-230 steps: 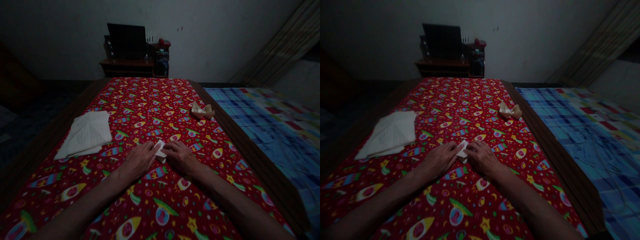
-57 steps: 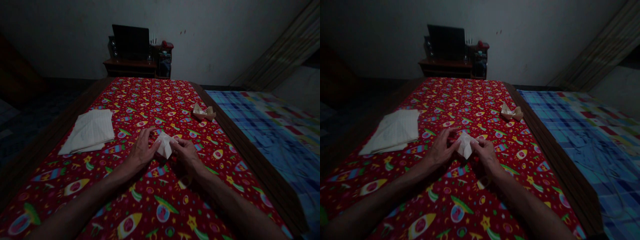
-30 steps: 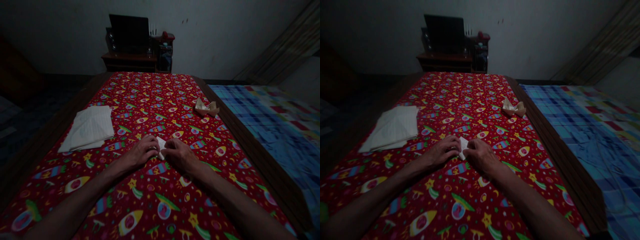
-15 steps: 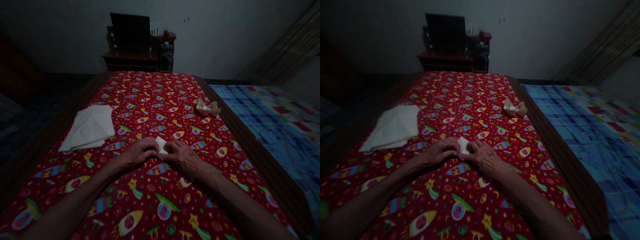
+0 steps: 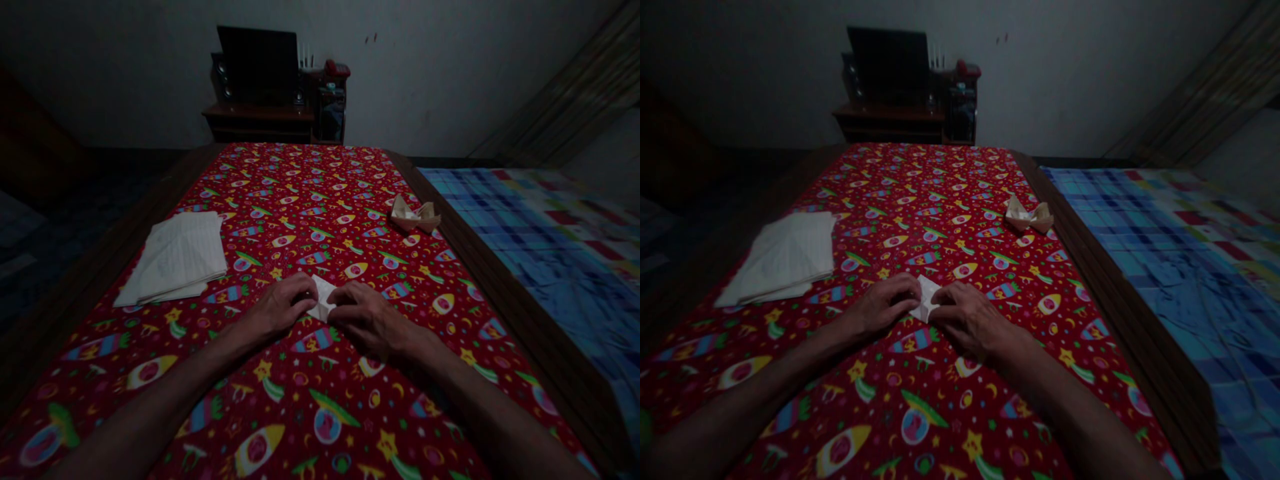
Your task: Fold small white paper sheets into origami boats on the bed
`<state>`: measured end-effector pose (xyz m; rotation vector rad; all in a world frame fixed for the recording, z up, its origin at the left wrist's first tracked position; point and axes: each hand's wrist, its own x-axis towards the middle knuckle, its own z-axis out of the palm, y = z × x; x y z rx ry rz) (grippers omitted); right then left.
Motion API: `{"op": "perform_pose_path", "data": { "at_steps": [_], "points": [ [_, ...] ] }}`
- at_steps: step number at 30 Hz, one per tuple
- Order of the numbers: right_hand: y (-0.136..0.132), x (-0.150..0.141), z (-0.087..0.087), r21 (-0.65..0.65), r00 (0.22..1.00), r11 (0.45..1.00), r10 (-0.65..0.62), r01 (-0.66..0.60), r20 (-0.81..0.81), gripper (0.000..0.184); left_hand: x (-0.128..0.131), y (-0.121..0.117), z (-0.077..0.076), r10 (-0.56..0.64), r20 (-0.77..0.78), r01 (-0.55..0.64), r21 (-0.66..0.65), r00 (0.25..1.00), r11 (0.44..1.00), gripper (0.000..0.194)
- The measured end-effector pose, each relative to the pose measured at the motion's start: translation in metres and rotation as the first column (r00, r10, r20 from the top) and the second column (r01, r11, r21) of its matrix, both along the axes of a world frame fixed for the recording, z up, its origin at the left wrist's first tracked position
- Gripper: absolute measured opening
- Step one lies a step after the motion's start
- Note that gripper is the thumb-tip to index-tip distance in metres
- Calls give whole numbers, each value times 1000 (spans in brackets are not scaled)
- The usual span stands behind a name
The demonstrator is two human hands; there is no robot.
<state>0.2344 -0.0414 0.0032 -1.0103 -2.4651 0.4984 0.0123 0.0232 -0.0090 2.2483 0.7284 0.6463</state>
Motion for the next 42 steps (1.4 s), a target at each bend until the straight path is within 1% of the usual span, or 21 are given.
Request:
{"op": "perform_pose_path", "data": {
  "at_steps": [2, 4, 5, 7, 10, 13, 15, 16, 18, 20, 22, 24, 25, 28, 30, 32, 34, 36, 38, 42],
  "points": [
    [0, -1, -1, 14, 996, 999, -31, 32, -79, 17, 3, -3, -2, 73, -12, -73, 57, 997, 996, 5],
    [0, -3, -3, 78, 992, 993, -79, 86, -98, 27, 4, -5, -4, 117, -27, -114, 97, 993, 989, 5],
    [0, -5, -4, 117, 993, 988, -94, 102, -73, 30, 5, -5, -5, 128, -30, -123, 112, 991, 986, 5],
    [0, -9, -6, 186, 996, 979, -87, 81, 22, 29, 5, -5, -6, 130, -36, -124, 136, 991, 983, 5],
    [0, -15, -8, 235, 984, 971, -72, 33, 161, 23, 3, -5, -4, 101, -59, -91, 156, 993, 984, 6],
    [0, -18, -10, 291, 964, 956, -106, 32, 243, 21, -1, -5, 3, 18, -95, -3, 155, 995, 988, 8],
    [2, -19, -13, 342, 959, 939, -115, 20, 260, 19, -5, -4, 9, -51, -122, 68, 137, 991, 988, 12],
    [3, -20, -16, 366, 960, 930, -120, 20, 251, 18, -7, -4, 10, -78, -135, 95, 124, 988, 988, 17],
    [6, -21, -20, 402, 971, 914, -135, 46, 197, 17, -10, -4, 11, -94, -151, 112, 115, 984, 987, 27],
    [10, -21, -22, 414, 981, 906, -148, 84, 125, 18, -10, -5, 7, -49, -147, 70, 141, 988, 987, 25],
    [14, -20, -23, 427, 986, 900, -136, 84, 93, 20, -10, -8, 2, 30, -127, -5, 192, 991, 981, 13],
    [17, -16, -21, 444, 986, 895, -112, 46, 125, 19, -9, -14, -1, 91, -117, -60, 249, 989, 967, 5],
    [19, -13, -20, 450, 984, 893, -104, 28, 146, 18, -9, -17, -1, 107, -121, -70, 273, 987, 959, 6],
    [24, -6, -16, 423, 981, 906, -66, -17, 180, 17, -10, -26, 0, 120, -128, -76, 306, 985, 949, 12],
    [27, -3, -14, 365, 988, 931, -46, -12, 150, 15, -10, -29, 0, 134, -109, -97, 294, 985, 951, 12],
    [29, -4, -12, 263, 995, 964, -62, 38, 84, 18, -10, -29, -1, 170, -69, -145, 273, 983, 951, 12],
    [31, -6, -11, 154, 993, 981, -118, 115, 11, 24, -9, -27, -4, 227, -25, -214, 243, 974, 946, 11],
    [33, -10, -9, 83, 982, 978, -190, 190, -15, 28, -8, -23, -7, 288, 15, -284, 209, 958, 936, 12],
    [35, -13, -9, 61, 968, 967, -250, 249, 0, 31, -7, -20, -10, 337, 31, -337, 181, 941, 924, 13],
    [40, -17, -11, 52, 950, 950, -311, 309, 33, 30, -5, -17, -10, 416, -29, -408, 142, 909, 902, 18]
  ]
}}
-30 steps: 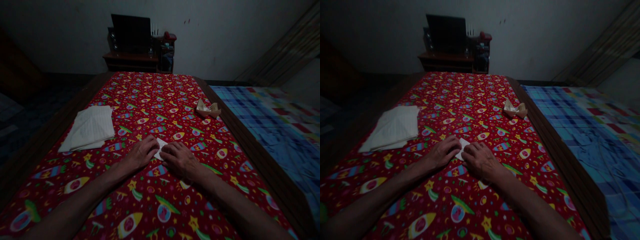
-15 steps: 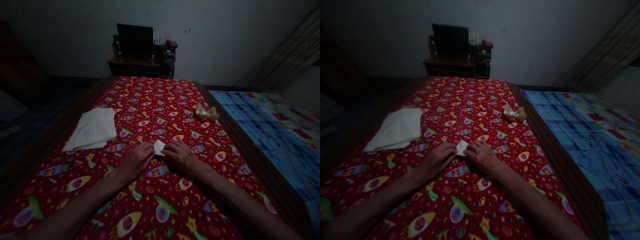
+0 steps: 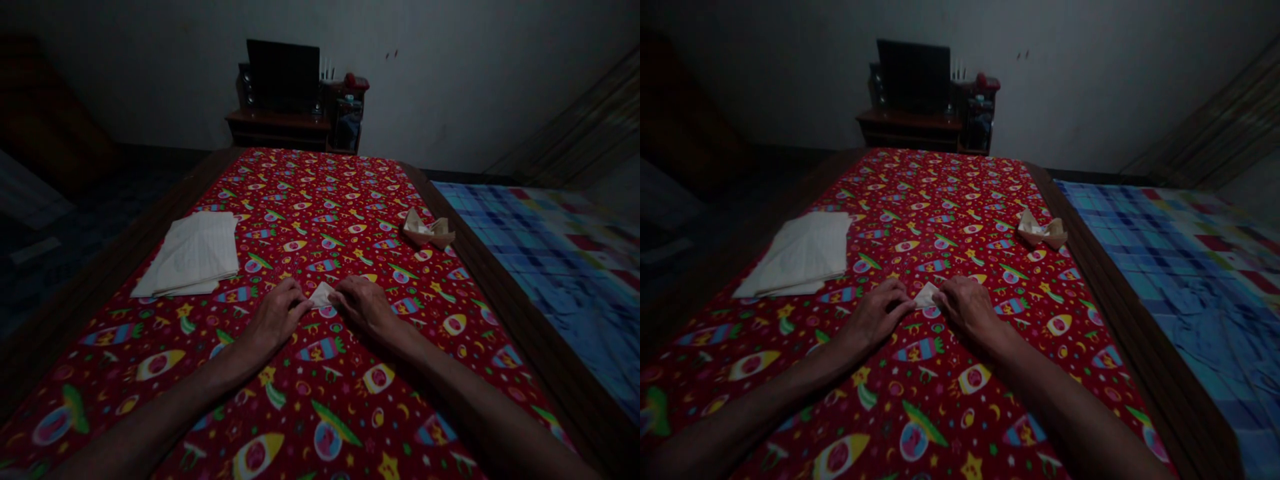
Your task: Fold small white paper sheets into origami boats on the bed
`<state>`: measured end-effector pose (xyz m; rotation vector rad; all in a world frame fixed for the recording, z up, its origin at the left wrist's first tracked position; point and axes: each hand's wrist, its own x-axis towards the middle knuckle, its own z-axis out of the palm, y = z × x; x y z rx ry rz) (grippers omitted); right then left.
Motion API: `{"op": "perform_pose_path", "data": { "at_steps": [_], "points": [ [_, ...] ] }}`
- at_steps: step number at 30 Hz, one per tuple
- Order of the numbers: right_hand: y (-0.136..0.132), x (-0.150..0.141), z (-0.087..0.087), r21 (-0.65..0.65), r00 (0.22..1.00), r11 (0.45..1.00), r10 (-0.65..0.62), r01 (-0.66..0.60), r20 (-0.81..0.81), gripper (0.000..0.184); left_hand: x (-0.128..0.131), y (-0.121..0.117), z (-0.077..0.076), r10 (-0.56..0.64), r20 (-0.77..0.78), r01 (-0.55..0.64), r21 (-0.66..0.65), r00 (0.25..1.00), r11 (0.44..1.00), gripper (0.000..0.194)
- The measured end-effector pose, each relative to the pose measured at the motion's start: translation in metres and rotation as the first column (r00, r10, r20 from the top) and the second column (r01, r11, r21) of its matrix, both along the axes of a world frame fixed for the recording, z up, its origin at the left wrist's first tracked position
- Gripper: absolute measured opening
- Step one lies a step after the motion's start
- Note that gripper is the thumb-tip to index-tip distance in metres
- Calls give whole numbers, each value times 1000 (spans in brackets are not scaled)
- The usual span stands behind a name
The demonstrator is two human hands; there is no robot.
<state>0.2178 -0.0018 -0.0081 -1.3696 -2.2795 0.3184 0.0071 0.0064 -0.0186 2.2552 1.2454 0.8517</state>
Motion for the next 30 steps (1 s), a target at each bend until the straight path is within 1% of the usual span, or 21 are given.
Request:
{"op": "perform_pose_path", "data": {
  "at_steps": [2, 5, 7, 9, 14, 17, 18, 19, 20, 22, 23, 25, 28, 30],
  "points": [
    [0, 0, -2, -8, 999, 1000, -30, 30, -22, 27, -1, 1, 1, 18, -14, -18, -15, 1000, 1000, 18],
    [-1, 0, -2, -35, 996, 997, -74, 73, -44, 24, -3, 2, 2, -6, -6, 6, -24, 1000, 1000, 16],
    [-3, -1, -1, -37, 994, 994, -103, 102, -23, 24, -4, 3, 2, -28, -12, 27, -34, 1000, 999, 16],
    [-4, -3, 0, -5, 992, 992, -123, 123, 9, 26, -4, 3, 3, -37, -34, 36, -34, 999, 999, 18],
    [-5, -6, -1, 74, 987, 988, -142, 137, 69, 31, -1, -2, 4, -61, -108, 66, 40, 992, 997, 17],
    [-4, -6, -3, 96, 985, 986, -148, 140, 91, 32, 1, -6, 6, -37, -164, 52, 87, 986, 995, 8],
    [-4, -5, -3, 101, 984, 985, -150, 140, 93, 32, 1, -7, 7, -31, -193, 54, 117, 981, 992, 11],
    [-4, -5, -4, 103, 984, 985, -151, 141, 93, 32, 2, -8, 7, -36, -226, 73, 158, 973, 985, 19],
    [-4, -5, -4, 106, 985, 984, -150, 141, 90, 32, 3, -9, 8, -54, -267, 110, 201, 962, 973, 28],
    [-4, -5, -4, 115, 986, 984, -145, 135, 78, 33, 4, -11, 8, -121, -362, 224, 257, 924, 940, 41],
    [-4, -5, -4, 119, 987, 984, -143, 134, 72, 33, 5, -11, 8, -155, -408, 279, 264, 900, 923, 44],
    [-5, -6, -4, 112, 987, 984, -147, 140, 61, 32, 6, -13, 7, -190, -480, 342, 254, 857, 905, 50],
    [-6, -7, -2, 85, 985, 982, -170, 167, 34, 30, 5, -16, 8, -199, -545, 364, 212, 814, 907, 58],
    [-6, -7, -2, 91, 985, 981, -173, 171, 24, 29, 5, -18, 9, -207, -564, 365, 181, 799, 914, 63]
  ]
}}
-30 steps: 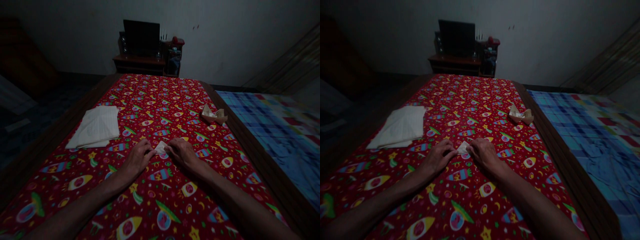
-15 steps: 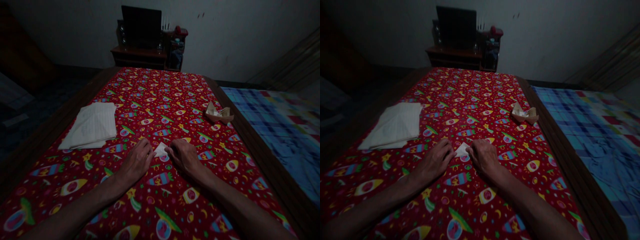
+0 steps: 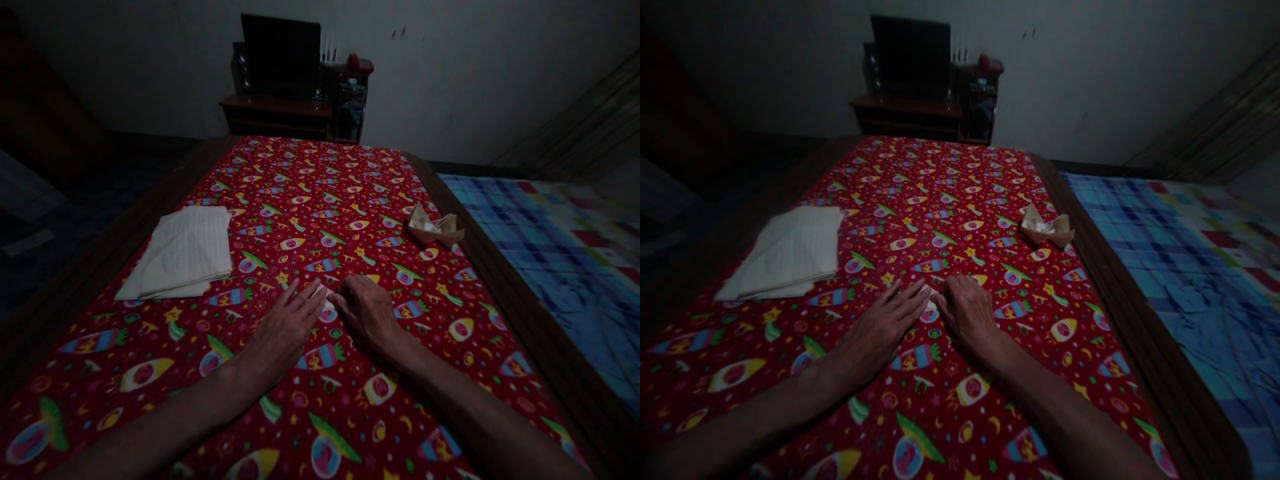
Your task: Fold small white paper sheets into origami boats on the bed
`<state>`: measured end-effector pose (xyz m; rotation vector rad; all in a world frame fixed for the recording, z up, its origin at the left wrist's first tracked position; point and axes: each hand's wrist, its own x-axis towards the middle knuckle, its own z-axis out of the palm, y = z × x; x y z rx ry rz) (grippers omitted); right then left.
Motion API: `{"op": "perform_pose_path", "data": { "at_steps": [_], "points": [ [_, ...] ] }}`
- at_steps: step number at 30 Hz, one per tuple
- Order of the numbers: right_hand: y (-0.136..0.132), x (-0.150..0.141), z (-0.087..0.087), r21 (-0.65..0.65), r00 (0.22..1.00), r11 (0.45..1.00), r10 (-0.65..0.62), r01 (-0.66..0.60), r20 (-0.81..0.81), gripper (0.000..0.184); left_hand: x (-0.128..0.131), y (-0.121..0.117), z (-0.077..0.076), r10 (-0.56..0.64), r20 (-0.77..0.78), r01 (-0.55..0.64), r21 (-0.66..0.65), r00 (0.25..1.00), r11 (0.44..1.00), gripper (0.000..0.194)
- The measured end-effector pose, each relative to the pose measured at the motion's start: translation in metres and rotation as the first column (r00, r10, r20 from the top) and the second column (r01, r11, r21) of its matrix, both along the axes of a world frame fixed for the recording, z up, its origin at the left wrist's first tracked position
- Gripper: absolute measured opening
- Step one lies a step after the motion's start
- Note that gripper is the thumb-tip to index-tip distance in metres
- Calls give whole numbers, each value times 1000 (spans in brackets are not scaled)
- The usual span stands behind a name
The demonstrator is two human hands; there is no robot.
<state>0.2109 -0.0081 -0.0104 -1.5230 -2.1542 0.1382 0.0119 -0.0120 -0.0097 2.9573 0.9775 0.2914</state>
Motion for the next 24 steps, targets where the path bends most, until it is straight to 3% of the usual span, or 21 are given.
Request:
{"op": "perform_pose_path", "data": {
  "at_steps": [17, 19, 22, 24],
  "points": [
    [-8, 18, 0, 28, 998, 999, -22, 21, 52, 21, -5, -1, -1, 22, -44, -25, -64, 999, 998, 61],
    [-9, 19, -2, 77, 998, 997, -14, 9, 61, 20, -6, 0, -2, 25, -33, -27, -62, 999, 998, 61],
    [-12, 16, -6, 157, 979, 973, 144, -166, 141, 26, -5, -1, -1, 31, -21, -32, -59, 999, 998, 61],
    [-16, 15, -7, 113, 926, 934, 311, -339, 212, 38, -5, -2, 1, 32, -18, -33, -64, 999, 997, 62]
  ]
}}
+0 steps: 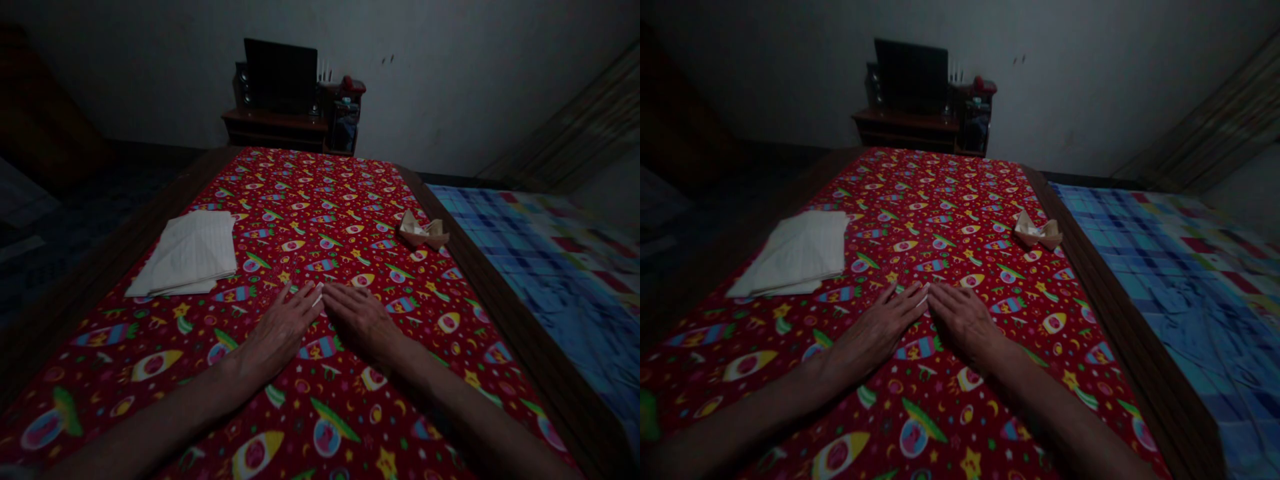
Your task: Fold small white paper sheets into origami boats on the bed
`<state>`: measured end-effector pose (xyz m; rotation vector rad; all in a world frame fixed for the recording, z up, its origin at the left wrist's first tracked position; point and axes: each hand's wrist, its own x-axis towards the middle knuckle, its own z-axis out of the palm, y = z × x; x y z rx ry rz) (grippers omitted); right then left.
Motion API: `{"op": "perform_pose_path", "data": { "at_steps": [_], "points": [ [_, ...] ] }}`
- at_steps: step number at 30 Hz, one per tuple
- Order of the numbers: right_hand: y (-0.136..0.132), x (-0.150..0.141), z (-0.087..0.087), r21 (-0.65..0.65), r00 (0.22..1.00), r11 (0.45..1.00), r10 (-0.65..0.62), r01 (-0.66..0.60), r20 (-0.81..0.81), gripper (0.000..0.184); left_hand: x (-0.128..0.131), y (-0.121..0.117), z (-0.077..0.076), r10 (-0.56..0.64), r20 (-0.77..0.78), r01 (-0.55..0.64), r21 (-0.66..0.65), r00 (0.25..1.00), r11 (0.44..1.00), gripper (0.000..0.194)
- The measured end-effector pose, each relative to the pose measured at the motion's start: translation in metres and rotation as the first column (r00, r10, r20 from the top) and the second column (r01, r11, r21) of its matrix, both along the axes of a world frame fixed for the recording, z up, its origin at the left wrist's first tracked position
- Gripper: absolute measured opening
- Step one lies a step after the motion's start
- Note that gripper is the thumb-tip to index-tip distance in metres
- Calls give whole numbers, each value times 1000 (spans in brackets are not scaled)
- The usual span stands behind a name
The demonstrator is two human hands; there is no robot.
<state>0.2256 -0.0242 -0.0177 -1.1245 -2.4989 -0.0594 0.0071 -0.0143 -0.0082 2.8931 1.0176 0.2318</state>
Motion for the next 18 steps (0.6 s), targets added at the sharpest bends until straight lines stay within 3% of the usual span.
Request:
{"op": "perform_pose_path", "data": {
  "at_steps": [2, 7, 14, 18],
  "points": [
    [-7, 0, 3, -74, 996, 995, 69, -65, 48, 42, -2, -1, 1, -6, -2, 6, -6, 1000, 1000, 64],
    [-23, 9, 16, -153, 995, 988, -1, 17, 103, 44, -17, -6, -2, -10, 4, 9, 9, 1000, 1000, 65],
    [-22, 8, 6, -69, 994, 995, -67, 73, 82, 34, -31, -14, -1, 53, 5, -54, 82, 999, 995, 59],
    [-12, -4, 4, 29, 991, 997, -79, 77, 111, 20, -32, -10, -6, 47, 98, -58, 108, 994, 993, 52]
  ]
}}
